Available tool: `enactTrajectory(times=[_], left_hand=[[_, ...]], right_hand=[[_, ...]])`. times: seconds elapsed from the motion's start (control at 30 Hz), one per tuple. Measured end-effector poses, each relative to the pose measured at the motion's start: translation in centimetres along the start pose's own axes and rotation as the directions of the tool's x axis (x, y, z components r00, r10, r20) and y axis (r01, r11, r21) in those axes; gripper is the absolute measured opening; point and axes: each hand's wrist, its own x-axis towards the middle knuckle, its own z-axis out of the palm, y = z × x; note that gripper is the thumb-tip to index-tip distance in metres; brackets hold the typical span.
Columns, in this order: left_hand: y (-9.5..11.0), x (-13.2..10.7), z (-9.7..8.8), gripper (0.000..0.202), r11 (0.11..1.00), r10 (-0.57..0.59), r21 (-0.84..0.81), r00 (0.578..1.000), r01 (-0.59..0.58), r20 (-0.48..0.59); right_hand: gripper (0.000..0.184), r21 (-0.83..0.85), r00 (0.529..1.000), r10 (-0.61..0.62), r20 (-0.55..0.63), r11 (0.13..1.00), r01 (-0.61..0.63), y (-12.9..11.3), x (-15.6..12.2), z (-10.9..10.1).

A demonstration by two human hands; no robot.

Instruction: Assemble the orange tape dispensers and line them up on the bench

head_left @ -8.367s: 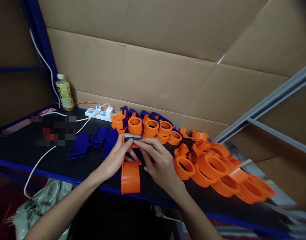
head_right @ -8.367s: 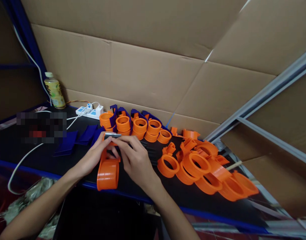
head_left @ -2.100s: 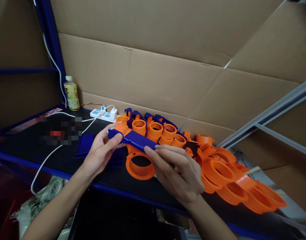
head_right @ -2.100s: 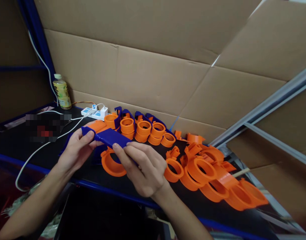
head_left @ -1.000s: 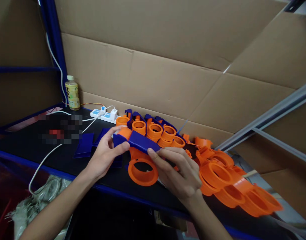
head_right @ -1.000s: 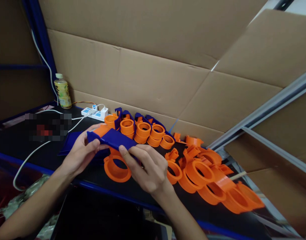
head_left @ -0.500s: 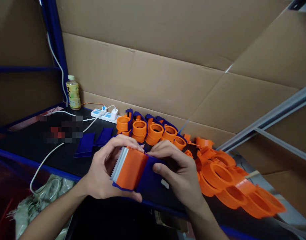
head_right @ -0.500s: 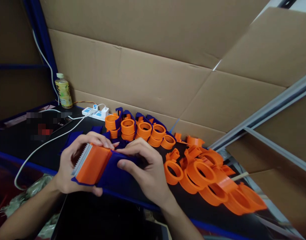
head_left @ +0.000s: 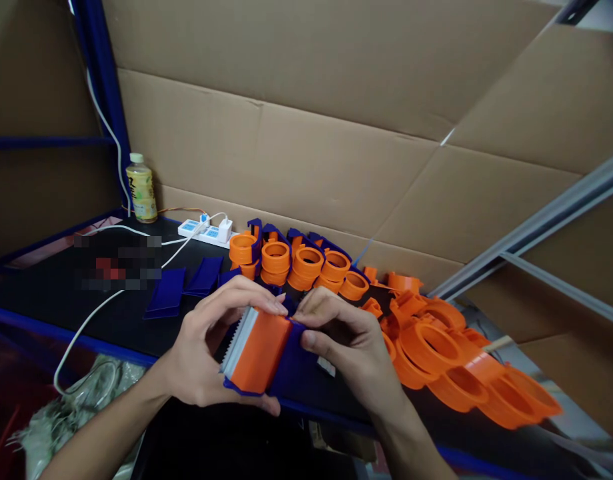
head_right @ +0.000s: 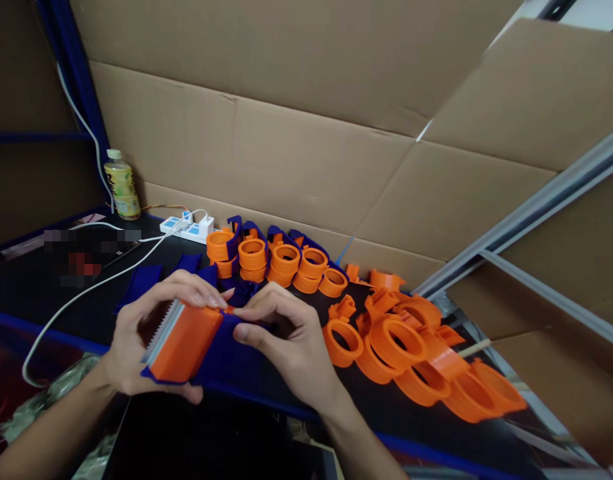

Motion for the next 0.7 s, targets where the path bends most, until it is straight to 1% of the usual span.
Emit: enactTrajectory(times=[0.03, 0.07, 0.1, 0.13, 0.2, 0.27, 0.33, 0.37, 0.43, 0.5, 0.53, 0.6, 0.63, 0.67, 0.7], left_hand=[[0.0, 0.0, 0.1, 0.083, 1.0, -0.024, -0.001, 0.999, 0.024, -0.021], [0.0, 0.1, 0.2, 0.082, 0.998, -0.057, -0.006, 0.997, 0.057, -0.055], [0.0, 0.1, 0.3, 0.08, 0.996, -0.093, -0.015, 0.991, 0.092, -0.098], [-0.1, 0.1, 0.4, 0.079, 0.991, -0.133, -0.023, 0.98, 0.131, -0.147], [-0.4, 0.1, 0.5, 0.073, 0.979, -0.204, -0.053, 0.945, 0.197, -0.256], [-1.0, 0.1, 0.6, 0.067, 0.963, -0.268, -0.1, 0.895, 0.249, -0.355], [-1.7, 0.1, 0.8, 0.063, 0.935, -0.352, -0.18, 0.848, 0.305, -0.397], [-2.0, 0.2, 1.0, 0.062, 0.913, -0.403, -0.235, 0.833, 0.334, -0.379], [-2.5, 0.4, 1.4, 0.059, 0.845, -0.501, -0.359, 0.819, 0.396, -0.278], [-2.8, 0.7, 1.5, 0.05, 0.766, -0.563, -0.477, 0.808, 0.432, -0.172], [-2.8, 0.9, 1.4, 0.046, 0.733, -0.579, -0.519, 0.803, 0.44, -0.138], [-2.8, 1.2, 0.9, 0.04, 0.701, -0.592, -0.559, 0.798, 0.442, -0.11], [-2.7, 1.3, 0.7, 0.038, 0.698, -0.591, -0.561, 0.801, 0.445, -0.1], [-2.7, 1.4, 0.4, 0.037, 0.696, -0.59, -0.556, 0.803, 0.455, -0.081], [-2.6, 1.5, 0.2, 0.036, 0.694, -0.589, -0.547, 0.806, 0.468, -0.059]], right_hand=[[0.006, -0.111, 0.999, -0.028, -0.022, 0.994, 0.025, -0.3, -0.2, 0.0], [0.012, -0.245, 0.997, -0.071, -0.043, 0.968, 0.058, -0.6, -0.5, 0.0], [0.022, -0.383, 0.99, -0.128, -0.053, 0.919, 0.098, -0.9, -0.8, 0.0], [0.032, -0.505, 0.981, -0.189, -0.042, 0.851, 0.143, -1.2, -1.1, 0.0], [0.05, -0.672, 0.959, -0.28, 0.039, 0.703, 0.233, -1.5, -1.9, 0.1], [0.055, -0.749, 0.938, -0.326, 0.119, 0.591, 0.301, -1.5, -2.5, 0.0], [0.054, -0.783, 0.927, -0.347, 0.144, 0.533, 0.322, -1.1, -2.8, -0.2], [0.053, -0.787, 0.928, -0.348, 0.133, 0.532, 0.312, -0.9, -2.8, -0.6], [0.049, -0.778, 0.946, -0.309, 0.099, 0.568, 0.267, -0.4, -2.4, -1.9], [0.039, -0.771, 0.968, -0.243, 0.065, 0.604, 0.203, 0.1, -1.5, -4.3], [0.032, -0.78, 0.975, -0.218, 0.046, 0.602, 0.172, 0.5, -0.9, -6.1], [0.016, -0.82, 0.979, -0.203, -0.027, 0.564, 0.094, 1.8, 0.5, -10.6], [0.014, -0.843, 0.976, -0.207, -0.067, 0.535, 0.056, 2.7, 1.2, -13.2], [0.016, -0.863, 0.972, -0.221, -0.082, 0.504, 0.042, 3.7, 1.9, -15.8], [0.02, -0.87, 0.97, -0.227, -0.085, 0.491, 0.039, 4.9, 2.6, -18.3]])
